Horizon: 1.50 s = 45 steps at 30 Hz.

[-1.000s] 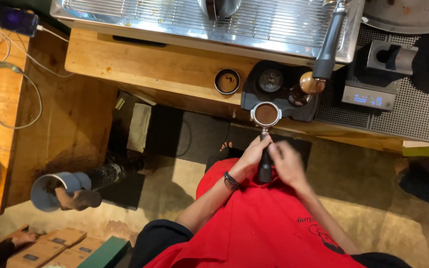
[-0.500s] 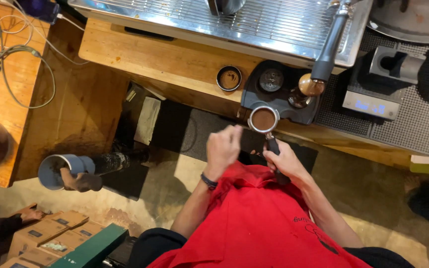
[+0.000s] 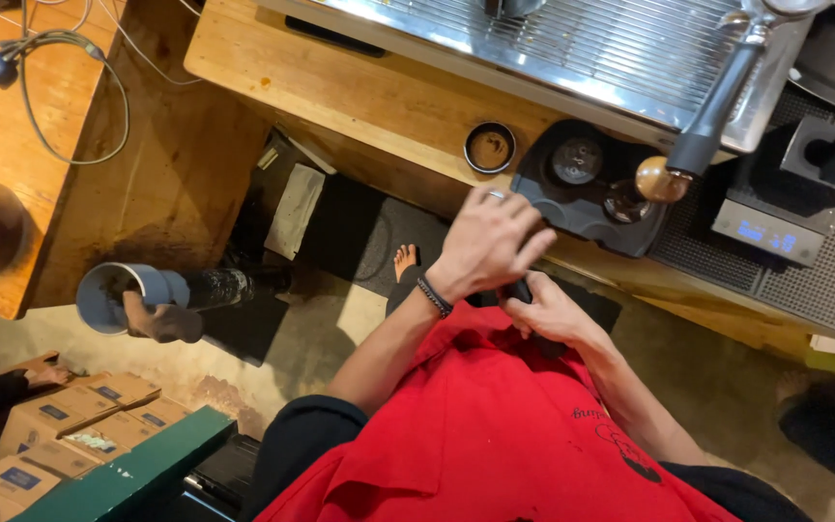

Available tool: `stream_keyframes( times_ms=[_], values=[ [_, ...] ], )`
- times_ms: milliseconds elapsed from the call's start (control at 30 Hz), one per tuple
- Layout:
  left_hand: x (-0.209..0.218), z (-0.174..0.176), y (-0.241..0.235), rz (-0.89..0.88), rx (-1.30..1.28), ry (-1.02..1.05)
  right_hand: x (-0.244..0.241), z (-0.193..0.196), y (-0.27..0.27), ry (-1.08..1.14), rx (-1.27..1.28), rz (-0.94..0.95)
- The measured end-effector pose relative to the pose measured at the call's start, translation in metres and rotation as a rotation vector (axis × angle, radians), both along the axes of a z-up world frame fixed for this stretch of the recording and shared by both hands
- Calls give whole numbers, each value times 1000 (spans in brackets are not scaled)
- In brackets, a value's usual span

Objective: The person prepares espresso by dosing ground coffee into a portafilter, tamping it with a tamper, and placing the portafilter into the espresso machine. The process is repeated for a second dose.

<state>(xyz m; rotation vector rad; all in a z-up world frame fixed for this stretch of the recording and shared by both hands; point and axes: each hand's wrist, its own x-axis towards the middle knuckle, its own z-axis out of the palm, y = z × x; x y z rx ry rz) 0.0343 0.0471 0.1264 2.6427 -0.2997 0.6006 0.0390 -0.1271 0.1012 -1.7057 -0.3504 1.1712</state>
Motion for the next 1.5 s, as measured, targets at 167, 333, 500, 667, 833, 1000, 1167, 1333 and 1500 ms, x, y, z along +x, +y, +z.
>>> stream_keyframes(
  times_ms=[167, 333, 500, 667, 833, 1000, 1167, 1333, 1500],
  values=[
    [4, -30, 27, -333, 16, -110, 10, -25, 26, 13, -69, 85],
    [10, 21, 138, -240, -21, -27, 15, 20, 112, -26, 82, 27],
    [-30, 1, 215, 82, -215, 229, 27, 2, 163, 99, 315, -375],
    [-14, 16, 241, 195, -967, 383, 39, 0, 216, 18, 422, -448],
    [8, 8, 266, 89, -1194, 372, 20, -16, 256, 44, 423, -553],
    [20, 12, 293, 162, -1111, 390, 6, 8, 297, 13, 344, -627],
    [40, 9, 337, 255, -955, 497, 1, 13, 305, 31, 301, -573],
    [37, 20, 357, 127, -928, 189, -2, 4, 305, 156, 349, -586],
    [30, 25, 359, -113, -807, 116, 5, 9, 312, 192, 348, -592]
  ],
)
